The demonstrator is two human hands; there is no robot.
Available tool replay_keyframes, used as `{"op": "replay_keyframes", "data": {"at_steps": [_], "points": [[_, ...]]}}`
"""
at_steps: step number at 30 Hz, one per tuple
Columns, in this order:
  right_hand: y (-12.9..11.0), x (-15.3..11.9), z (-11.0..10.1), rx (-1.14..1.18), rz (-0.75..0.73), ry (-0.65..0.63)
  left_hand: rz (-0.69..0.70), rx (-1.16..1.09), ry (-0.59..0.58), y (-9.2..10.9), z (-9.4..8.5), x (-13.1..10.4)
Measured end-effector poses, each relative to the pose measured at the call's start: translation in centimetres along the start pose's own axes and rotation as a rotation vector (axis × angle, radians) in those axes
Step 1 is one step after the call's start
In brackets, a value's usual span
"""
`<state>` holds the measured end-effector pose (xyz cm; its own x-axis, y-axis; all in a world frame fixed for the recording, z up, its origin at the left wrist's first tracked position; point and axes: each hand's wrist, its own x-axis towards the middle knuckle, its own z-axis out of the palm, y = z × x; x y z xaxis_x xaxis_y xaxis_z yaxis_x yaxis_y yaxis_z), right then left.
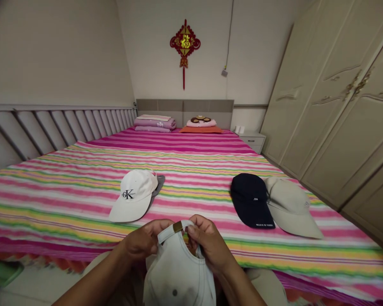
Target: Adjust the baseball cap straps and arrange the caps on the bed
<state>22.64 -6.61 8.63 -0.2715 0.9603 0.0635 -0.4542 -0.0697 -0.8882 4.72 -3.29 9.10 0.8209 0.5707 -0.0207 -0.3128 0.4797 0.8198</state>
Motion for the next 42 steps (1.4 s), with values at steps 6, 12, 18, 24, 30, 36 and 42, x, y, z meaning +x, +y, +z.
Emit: {"op": "replay_keyframes", "data": {"at_steps": [6,12,18,24,30,36,42], "points": [[-0.1,-0.1,0.0,0.055,0.011,-0.006,0.002,-0.003,0.115,-0.3,-0.1,0.9],[0.1,-0.1,-0.1,0.036,-0.014,-0.061,0.013,0.087,0.190,-0.8,0.1,1.6],[0.4,0.0,-0.4,-0.010,0.001,-0.042,0.017,0.046,0.254,-1.3,0.8,1.7],[0.1,0.0,0.2,-0.024,0.024,-0.025,0.038,-0.036,0.272,-2.1,1.0,2.1],[-0.1,-0.2,0.6,-0.018,0.062,0.038,0.052,-0.078,0.270,-2.6,1.2,2.6],[0.1,-0.2,0.7,0.021,0.071,0.031,0.082,-0.093,0.242,-2.7,1.4,2.5],[0.7,-0.2,0.6,0.083,0.080,0.032,0.109,-0.106,0.184,-3.5,0.6,2.6]]}}
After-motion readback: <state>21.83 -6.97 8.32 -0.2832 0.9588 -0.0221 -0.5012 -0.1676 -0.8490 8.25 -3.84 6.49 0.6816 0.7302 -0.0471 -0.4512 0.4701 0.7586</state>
